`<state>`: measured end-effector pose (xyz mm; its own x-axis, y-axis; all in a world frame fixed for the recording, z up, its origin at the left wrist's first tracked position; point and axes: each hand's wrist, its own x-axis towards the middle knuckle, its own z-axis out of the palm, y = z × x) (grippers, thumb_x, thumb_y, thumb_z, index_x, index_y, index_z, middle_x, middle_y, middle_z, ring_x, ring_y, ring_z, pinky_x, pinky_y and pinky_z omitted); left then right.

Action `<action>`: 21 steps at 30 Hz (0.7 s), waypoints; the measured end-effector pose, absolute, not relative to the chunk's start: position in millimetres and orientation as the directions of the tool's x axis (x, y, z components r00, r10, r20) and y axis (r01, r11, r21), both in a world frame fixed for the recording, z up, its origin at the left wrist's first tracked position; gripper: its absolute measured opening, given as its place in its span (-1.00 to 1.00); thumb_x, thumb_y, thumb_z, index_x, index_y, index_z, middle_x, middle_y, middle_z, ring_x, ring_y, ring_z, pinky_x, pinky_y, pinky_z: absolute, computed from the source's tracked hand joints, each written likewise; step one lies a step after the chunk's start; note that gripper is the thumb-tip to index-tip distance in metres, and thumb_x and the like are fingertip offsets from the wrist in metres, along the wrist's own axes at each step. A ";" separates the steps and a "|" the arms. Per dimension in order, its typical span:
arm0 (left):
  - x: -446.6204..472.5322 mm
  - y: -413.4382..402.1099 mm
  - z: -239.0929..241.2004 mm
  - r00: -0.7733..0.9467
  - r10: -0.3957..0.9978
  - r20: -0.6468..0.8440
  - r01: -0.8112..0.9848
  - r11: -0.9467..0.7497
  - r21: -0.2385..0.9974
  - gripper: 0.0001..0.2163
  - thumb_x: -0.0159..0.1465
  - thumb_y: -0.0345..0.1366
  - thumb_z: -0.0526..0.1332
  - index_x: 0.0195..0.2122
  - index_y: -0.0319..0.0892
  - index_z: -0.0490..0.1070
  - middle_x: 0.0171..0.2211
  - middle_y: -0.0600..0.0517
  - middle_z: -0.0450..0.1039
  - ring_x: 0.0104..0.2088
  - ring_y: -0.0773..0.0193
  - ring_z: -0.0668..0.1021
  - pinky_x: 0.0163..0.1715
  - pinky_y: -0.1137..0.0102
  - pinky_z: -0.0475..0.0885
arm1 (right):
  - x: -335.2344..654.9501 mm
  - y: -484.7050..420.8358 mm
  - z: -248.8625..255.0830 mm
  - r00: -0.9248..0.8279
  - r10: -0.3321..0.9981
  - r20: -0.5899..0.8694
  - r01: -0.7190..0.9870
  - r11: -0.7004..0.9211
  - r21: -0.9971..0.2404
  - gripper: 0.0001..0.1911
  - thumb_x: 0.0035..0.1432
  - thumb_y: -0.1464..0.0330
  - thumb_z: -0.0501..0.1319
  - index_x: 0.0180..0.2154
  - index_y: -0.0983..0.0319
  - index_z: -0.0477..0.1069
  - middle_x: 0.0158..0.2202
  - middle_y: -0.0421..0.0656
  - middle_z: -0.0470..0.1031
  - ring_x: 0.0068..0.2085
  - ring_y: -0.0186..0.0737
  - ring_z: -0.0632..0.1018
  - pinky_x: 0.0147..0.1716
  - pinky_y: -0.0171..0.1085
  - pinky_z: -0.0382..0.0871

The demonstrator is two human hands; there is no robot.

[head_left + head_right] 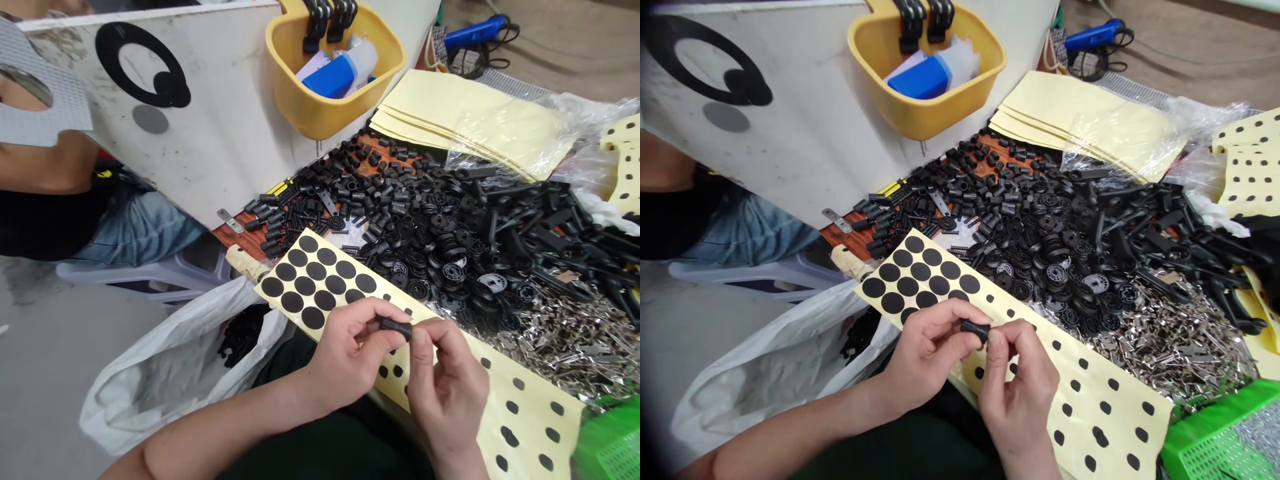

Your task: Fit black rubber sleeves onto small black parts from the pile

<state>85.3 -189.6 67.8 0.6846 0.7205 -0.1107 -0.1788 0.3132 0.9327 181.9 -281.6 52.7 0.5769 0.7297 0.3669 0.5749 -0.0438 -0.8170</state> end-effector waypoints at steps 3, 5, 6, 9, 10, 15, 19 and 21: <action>84.1 -189.8 67.0 0.681 0.727 -0.084 -0.168 0.267 0.949 -0.89 0.17 -0.50 0.21 -0.34 -0.21 0.50 -0.51 0.12 0.46 -0.50 0.43 0.47 -0.45 0.57 0.42 | 184.3 -280.1 56.5 0.554 0.761 0.338 0.564 -0.044 -0.825 -0.75 0.33 0.42 0.09 -0.45 0.19 0.23 -0.55 -0.31 0.21 -0.53 -0.41 0.27 -0.53 -0.38 0.16; 83.2 -189.7 66.1 0.680 0.732 -0.029 -0.173 0.199 0.965 -0.89 0.17 -0.52 0.21 -0.34 -0.23 0.50 -0.46 0.08 0.51 -0.46 0.41 0.51 -0.42 0.56 0.44 | 184.0 -279.1 60.5 0.581 0.768 0.269 0.481 -0.057 -0.875 -0.71 0.36 0.38 0.06 -0.47 0.18 0.20 -0.55 -0.32 0.18 -0.53 -0.40 0.25 -0.54 -0.39 0.15; 83.0 -189.5 65.9 0.677 0.736 0.003 -0.178 0.159 0.971 -0.88 0.17 -0.52 0.21 -0.33 -0.23 0.51 -0.43 0.06 0.53 -0.44 0.40 0.53 -0.40 0.56 0.45 | 183.1 -278.6 62.3 0.591 0.771 0.239 0.443 -0.062 -0.894 -0.69 0.37 0.37 0.05 -0.48 0.18 0.19 -0.56 -0.32 0.16 -0.54 -0.40 0.24 -0.55 -0.39 0.15; 83.4 -189.0 66.5 0.673 0.737 0.058 -0.190 0.098 0.977 -0.87 0.17 -0.54 0.21 -0.32 -0.24 0.51 -0.39 0.03 0.56 -0.40 0.38 0.57 -0.36 0.56 0.48 | 178.8 -276.7 63.4 0.617 0.757 0.216 0.396 -0.061 -0.916 -0.69 0.37 0.37 0.06 -0.48 0.18 0.21 -0.57 -0.33 0.16 -0.55 -0.40 0.24 -0.57 -0.39 0.13; 83.7 -188.8 67.0 0.674 0.736 0.053 -0.192 0.105 0.976 -0.87 0.17 -0.54 0.21 -0.32 -0.24 0.51 -0.39 0.03 0.56 -0.39 0.37 0.58 -0.35 0.56 0.48 | 177.3 -276.2 62.0 0.626 0.744 0.231 0.398 -0.050 -0.916 -0.71 0.36 0.38 0.07 -0.46 0.18 0.23 -0.56 -0.32 0.20 -0.53 -0.40 0.26 -0.55 -0.39 0.15; 83.3 -187.9 70.4 0.697 0.717 -0.005 -0.178 0.181 0.967 -0.90 0.16 -0.50 0.23 -0.32 -0.25 0.51 -0.39 0.00 0.57 -0.37 0.32 0.60 -0.36 0.52 0.50 | 175.9 -277.9 51.7 0.627 0.681 0.377 0.449 0.079 -0.890 -0.83 0.33 0.47 0.09 -0.35 0.17 0.31 -0.41 -0.23 0.35 -0.33 -0.29 0.44 -0.36 -0.30 0.32; 79.0 -187.1 71.8 0.689 0.715 0.115 -0.214 0.050 0.975 -0.88 0.16 -0.50 0.22 -0.30 -0.25 0.52 -0.41 0.00 0.57 -0.44 0.33 0.56 -0.43 0.50 0.47 | 179.2 -280.3 53.6 0.565 0.695 0.445 0.464 0.179 -0.868 -0.85 0.28 0.53 0.12 -0.32 0.19 0.35 -0.43 -0.22 0.36 -0.37 -0.28 0.43 -0.39 -0.28 0.30; 77.3 -186.0 72.4 0.688 0.702 0.184 -0.250 -0.009 0.968 -0.88 0.15 -0.51 0.23 -0.30 -0.26 0.52 -0.41 -0.01 0.56 -0.44 0.35 0.54 -0.42 0.50 0.45 | 179.0 -278.5 56.1 0.562 0.711 0.423 0.403 0.210 -0.891 -0.84 0.28 0.54 0.11 -0.30 0.19 0.36 -0.45 -0.24 0.35 -0.40 -0.30 0.42 -0.41 -0.29 0.31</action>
